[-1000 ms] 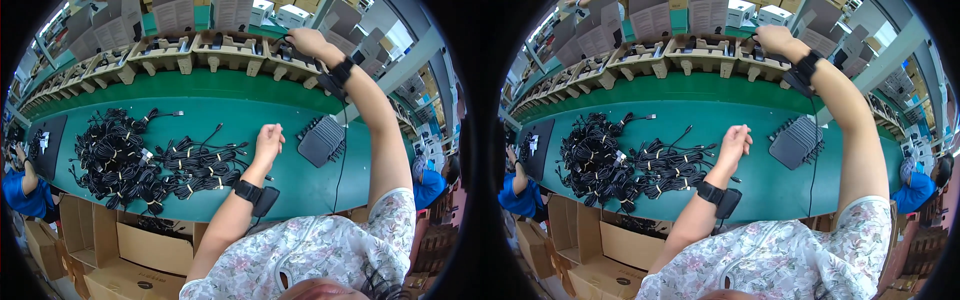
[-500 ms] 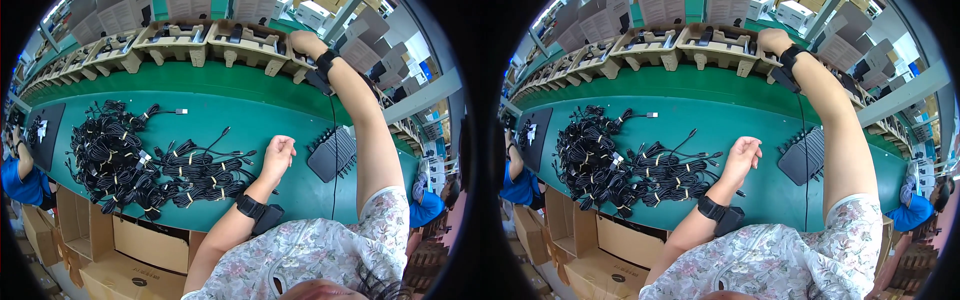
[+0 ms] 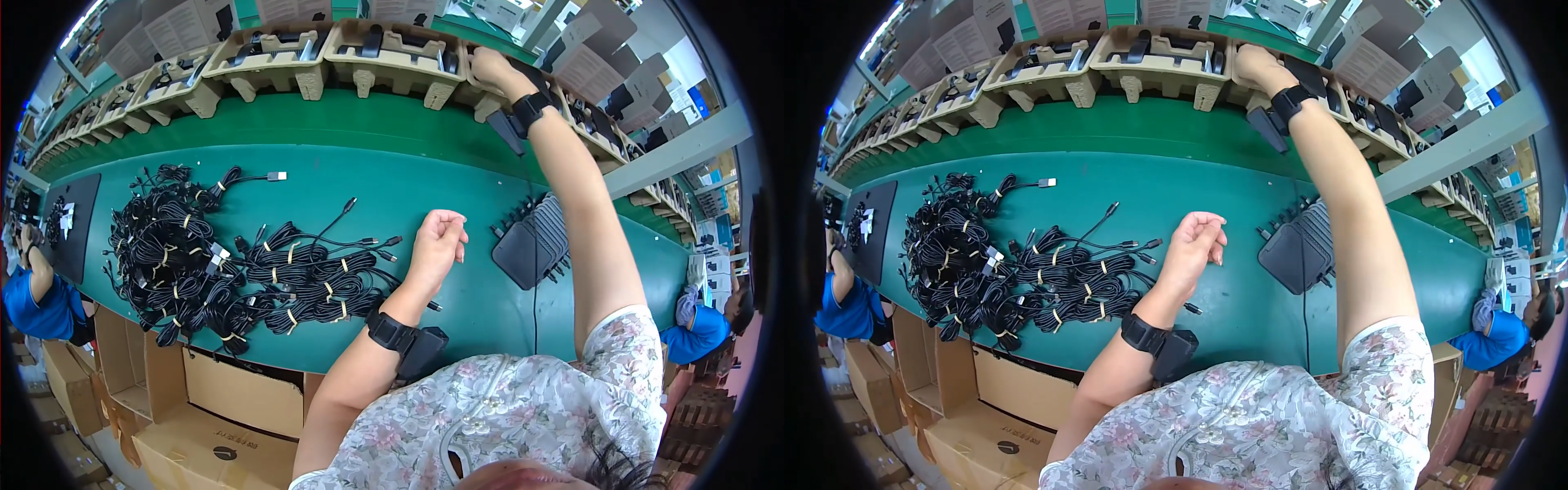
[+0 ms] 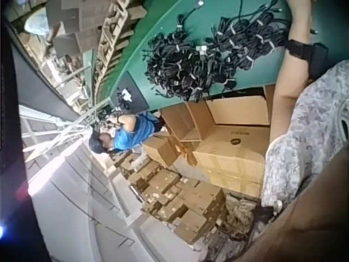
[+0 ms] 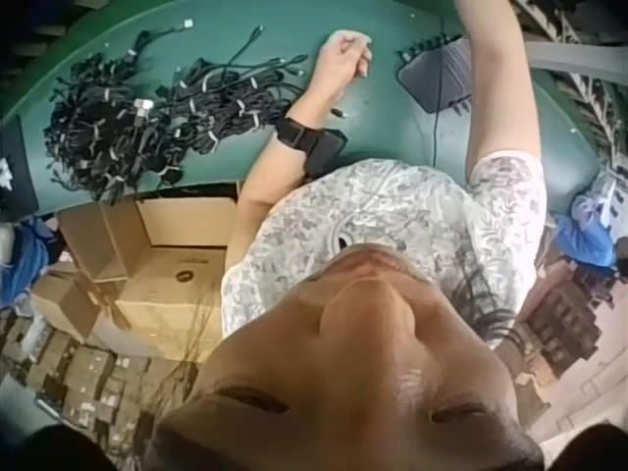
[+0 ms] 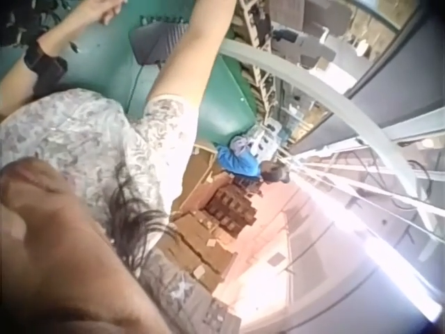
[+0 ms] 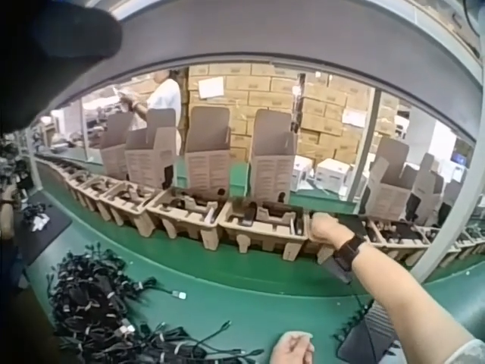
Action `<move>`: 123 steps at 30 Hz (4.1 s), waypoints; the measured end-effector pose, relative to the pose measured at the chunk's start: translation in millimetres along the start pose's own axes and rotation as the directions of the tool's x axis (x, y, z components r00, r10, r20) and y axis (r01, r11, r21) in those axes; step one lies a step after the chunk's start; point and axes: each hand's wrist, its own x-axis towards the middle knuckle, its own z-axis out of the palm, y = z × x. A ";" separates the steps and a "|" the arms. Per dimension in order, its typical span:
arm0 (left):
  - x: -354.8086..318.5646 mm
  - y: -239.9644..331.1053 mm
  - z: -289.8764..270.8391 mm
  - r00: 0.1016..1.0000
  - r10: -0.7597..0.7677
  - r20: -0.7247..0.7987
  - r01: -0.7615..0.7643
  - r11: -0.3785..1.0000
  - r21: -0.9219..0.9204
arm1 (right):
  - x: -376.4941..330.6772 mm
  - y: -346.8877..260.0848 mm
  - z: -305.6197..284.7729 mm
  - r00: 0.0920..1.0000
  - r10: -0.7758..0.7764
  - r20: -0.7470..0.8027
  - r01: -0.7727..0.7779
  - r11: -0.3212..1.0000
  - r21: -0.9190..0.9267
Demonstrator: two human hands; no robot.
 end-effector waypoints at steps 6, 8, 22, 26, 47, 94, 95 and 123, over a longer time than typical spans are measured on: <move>7.7 6.8 12.6 1.000 -0.016 0.025 0.015 0.999 0.033 | -12.6 16.6 10.5 0.828 0.254 -0.500 -0.216 0.967 0.133; 8.3 2.9 12.0 0.999 -0.015 0.034 0.013 0.999 0.049 | -22.9 18.5 10.8 0.834 0.364 -0.414 -0.265 0.923 0.278; 14.6 -8.2 3.5 0.990 0.137 0.038 -0.142 0.949 0.280 | -315.7 -76.9 -32.9 0.975 0.049 -0.218 -0.044 0.999 0.024; 9.5 -26.3 20.3 0.856 0.481 0.191 -0.485 0.615 0.622 | -360.2 -92.2 -0.7 0.984 0.136 -0.118 -0.128 0.990 0.066; -22.0 45.8 -35.6 0.820 0.567 0.082 -0.442 0.534 0.721 | -140.7 -70.8 -83.8 0.684 0.331 -0.650 0.426 0.543 0.724; -31.3 64.5 -43.6 0.883 0.243 0.402 -0.188 0.967 -0.174 | -209.1 -188.2 -116.9 0.920 -0.372 0.121 -0.217 -0.227 0.949; -30.8 67.4 -45.4 0.883 0.275 0.381 -0.122 0.917 -0.379 | -213.9 -183.2 -117.1 0.929 -0.348 0.129 -0.173 -0.099 0.980; -9.9 44.7 -54.6 0.952 0.306 -0.026 -0.289 0.920 0.265 | 27.1 -89.7 -74.0 0.990 -0.008 -0.141 -0.007 0.995 -0.103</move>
